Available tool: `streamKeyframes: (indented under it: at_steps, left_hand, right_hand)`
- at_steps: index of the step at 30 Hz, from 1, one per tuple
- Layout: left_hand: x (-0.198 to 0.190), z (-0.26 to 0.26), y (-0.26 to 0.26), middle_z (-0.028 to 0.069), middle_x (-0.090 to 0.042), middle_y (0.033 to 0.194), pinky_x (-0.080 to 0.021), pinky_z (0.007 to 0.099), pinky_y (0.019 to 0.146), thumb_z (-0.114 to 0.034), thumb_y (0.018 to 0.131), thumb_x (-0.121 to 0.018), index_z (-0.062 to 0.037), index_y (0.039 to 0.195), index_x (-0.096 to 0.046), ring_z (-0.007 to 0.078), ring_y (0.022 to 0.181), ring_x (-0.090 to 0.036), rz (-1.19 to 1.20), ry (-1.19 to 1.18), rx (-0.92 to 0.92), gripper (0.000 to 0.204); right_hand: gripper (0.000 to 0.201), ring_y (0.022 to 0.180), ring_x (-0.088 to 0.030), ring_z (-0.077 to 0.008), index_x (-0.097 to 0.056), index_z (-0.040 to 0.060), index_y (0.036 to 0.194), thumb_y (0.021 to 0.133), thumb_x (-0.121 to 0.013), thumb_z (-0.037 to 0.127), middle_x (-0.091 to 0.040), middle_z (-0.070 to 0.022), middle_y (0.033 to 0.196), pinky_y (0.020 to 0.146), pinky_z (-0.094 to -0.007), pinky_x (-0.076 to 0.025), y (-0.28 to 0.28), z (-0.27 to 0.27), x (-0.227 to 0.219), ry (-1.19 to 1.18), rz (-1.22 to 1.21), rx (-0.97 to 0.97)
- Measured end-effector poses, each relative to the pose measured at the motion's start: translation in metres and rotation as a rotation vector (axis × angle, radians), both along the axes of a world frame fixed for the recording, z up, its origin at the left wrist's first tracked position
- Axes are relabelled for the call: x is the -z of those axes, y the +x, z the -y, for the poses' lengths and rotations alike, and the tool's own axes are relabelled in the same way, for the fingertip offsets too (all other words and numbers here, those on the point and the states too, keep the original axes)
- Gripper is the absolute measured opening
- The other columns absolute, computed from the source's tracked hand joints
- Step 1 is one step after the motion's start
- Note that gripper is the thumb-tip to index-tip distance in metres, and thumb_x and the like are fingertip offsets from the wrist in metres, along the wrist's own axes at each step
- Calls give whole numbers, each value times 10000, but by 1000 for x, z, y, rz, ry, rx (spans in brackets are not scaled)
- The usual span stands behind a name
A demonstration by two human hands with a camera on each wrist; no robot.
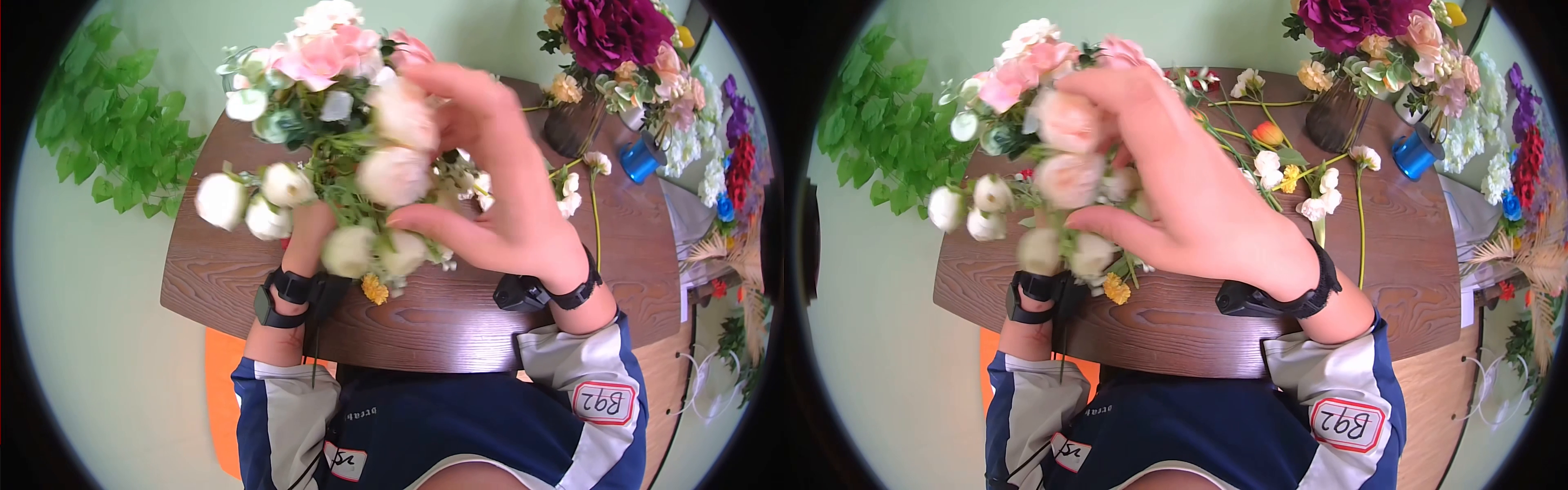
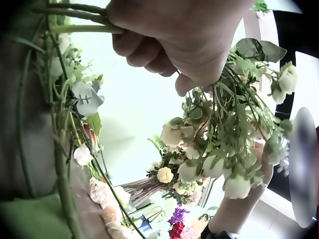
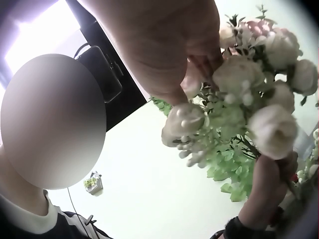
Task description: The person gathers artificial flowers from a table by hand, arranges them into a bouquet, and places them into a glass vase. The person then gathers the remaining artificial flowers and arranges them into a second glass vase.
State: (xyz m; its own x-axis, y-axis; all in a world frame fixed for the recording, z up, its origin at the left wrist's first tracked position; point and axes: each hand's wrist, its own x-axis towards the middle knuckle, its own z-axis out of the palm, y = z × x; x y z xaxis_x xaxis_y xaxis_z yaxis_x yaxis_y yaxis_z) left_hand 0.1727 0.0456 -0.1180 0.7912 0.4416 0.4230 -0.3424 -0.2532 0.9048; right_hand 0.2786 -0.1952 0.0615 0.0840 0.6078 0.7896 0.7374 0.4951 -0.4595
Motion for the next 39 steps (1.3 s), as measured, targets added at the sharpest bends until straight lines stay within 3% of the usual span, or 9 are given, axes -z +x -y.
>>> streamKeyframes:
  at_steps: [13, 15, 17, 18, 19, 23, 28, 30, 39]
  left_hand:
    - [118, -77, -55, 124, -407, 1238, -378, 337, 978, -262, 908, -467, -44, 1280, -313, 206, 1086, -464, -13, 523, -404, 457]
    - [77, -50, -74, 123, -405, 1238, -374, 336, 983, -262, 910, -466, -46, 1280, -310, 205, 1088, -461, -22, 555, -424, 456]
    - [-52, 10, -28, 20, -423, 600, -329, 228, 532, -213, 906, -400, -77, 691, -457, 144, 538, -419, 153, -671, -340, 261]
    - [-32, -18, -17, -34, -189, 537, -140, 234, 456, -177, 907, -398, -108, 595, -265, 84, 463, -161, 224, 236, -494, 347]
    - [-43, -12, -21, -32, -206, 531, -163, 240, 445, -169, 922, -393, -115, 585, -270, 83, 455, -176, 70, 344, -587, 363]
    - [-92, 26, -17, -41, -204, 517, -147, 240, 432, -212, 950, -389, -126, 581, -250, 72, 441, -149, 419, -424, -122, 403]
    - [-94, 21, -19, -48, -193, 508, -127, 240, 416, -227, 947, -407, -133, 575, -250, 66, 437, -133, 407, -470, -109, 415]
    - [-93, 19, -20, -48, -191, 507, -127, 239, 416, -231, 947, -408, -134, 573, -250, 64, 437, -131, 401, -470, -96, 418]
    - [-97, 23, -18, -47, -202, 498, -141, 226, 406, -235, 950, -397, -133, 571, -265, 59, 424, -148, 285, -464, 9, 414]
  right_hand:
    - [145, 701, -563, -214, -563, 19, 848, 717, -624, 27, -563, -93, 761, 618, -296, -443, 26, -13, 7, 29, 64, 351]
    - [97, 701, -593, -197, -597, 35, 838, 749, -624, 65, -612, -72, 758, 624, -302, -462, 31, -23, 26, -141, 69, 290]
    - [118, 763, -596, -258, -599, 42, 853, 751, -622, 96, -618, -90, 808, 658, -346, -468, 25, -31, 42, -423, 227, 147]
    - [152, 827, -583, -266, -600, 51, 887, 752, -623, 117, -613, -90, 870, 697, -357, -458, 18, -36, 53, -472, 269, 45]
    - [186, 892, -571, -275, -601, 59, 921, 753, -624, 138, -609, -89, 933, 735, -368, -448, 8, -41, 66, -520, 309, -57]
    - [275, 1008, -523, -244, -587, 75, 1008, 772, -610, 214, -564, -81, 1069, 820, -370, -408, -31, -48, 113, -445, 463, -317]
    - [281, 1015, -519, -258, -592, 58, 970, 788, -590, 271, -544, -90, 1108, 817, -375, -411, -31, -50, 135, -411, 430, -433]
    - [262, 1030, -511, -284, -594, 40, 902, 782, -602, 272, -537, -105, 1122, 824, -366, -417, -17, -56, 116, -852, 377, -442]
    - [173, 920, -588, -294, -615, 7, 854, 813, -582, 172, -623, -143, 936, 784, -360, -463, 53, -51, 80, -687, 114, -129]
